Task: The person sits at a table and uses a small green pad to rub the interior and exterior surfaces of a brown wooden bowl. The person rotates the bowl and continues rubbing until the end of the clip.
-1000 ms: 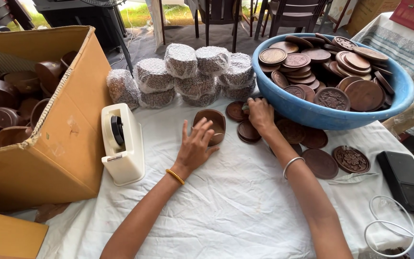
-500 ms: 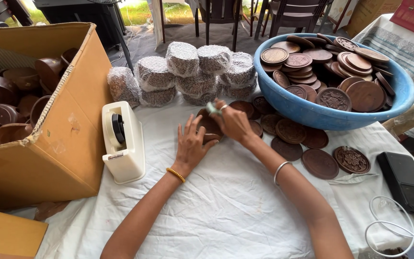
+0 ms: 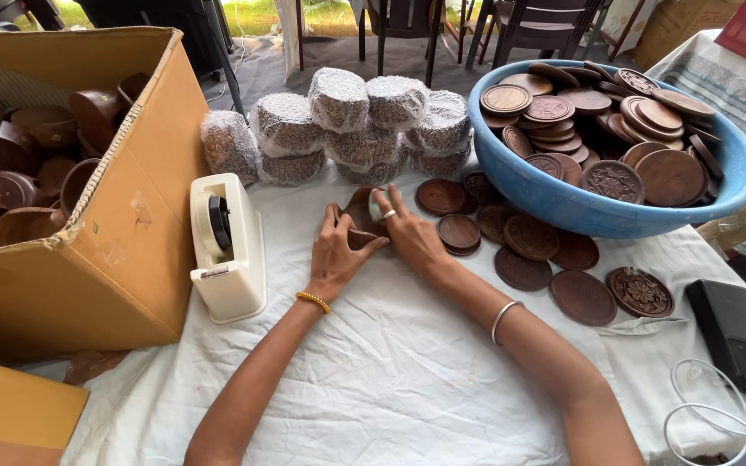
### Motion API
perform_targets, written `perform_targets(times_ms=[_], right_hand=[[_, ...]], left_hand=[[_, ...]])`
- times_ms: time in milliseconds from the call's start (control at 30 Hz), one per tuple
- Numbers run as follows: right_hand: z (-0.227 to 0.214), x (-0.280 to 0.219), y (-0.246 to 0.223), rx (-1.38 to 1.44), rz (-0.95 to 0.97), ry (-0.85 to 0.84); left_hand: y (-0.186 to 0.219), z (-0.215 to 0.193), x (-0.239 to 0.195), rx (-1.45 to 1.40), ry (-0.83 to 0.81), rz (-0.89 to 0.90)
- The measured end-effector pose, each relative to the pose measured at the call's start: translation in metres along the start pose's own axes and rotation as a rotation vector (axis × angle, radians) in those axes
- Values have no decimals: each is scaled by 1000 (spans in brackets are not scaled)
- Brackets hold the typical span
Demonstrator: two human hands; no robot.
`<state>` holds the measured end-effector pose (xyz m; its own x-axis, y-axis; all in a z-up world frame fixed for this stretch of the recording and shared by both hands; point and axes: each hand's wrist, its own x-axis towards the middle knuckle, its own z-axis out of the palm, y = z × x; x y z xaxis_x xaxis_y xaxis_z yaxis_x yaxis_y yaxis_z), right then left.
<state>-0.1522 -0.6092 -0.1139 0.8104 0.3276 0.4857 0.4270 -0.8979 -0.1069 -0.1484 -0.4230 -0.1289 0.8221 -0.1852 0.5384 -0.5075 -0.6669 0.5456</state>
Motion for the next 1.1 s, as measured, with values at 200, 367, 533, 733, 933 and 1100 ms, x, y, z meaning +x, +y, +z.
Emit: perform_targets(times_ms=[200,367,533,733,933,1100], right_hand=[[-32,0,1,194,69,72],[-34,-1,10,449,135,8],[-19,-2,-12,362,174,88],[0,-14,-16,131,-115,201],[-23,-8,-26,293,136,55],[-10,-6,2,412,147,240]], left_hand=[[9,-16,-1,-74,11,110],[12,-22,-2,-160,-27,281],[10,-10,-3,-125,-8,134],[-4,-1,2,-64,119,-12],[2,-9,0,-38,84,-3],[4,-14,-1,-105,-69,92]])
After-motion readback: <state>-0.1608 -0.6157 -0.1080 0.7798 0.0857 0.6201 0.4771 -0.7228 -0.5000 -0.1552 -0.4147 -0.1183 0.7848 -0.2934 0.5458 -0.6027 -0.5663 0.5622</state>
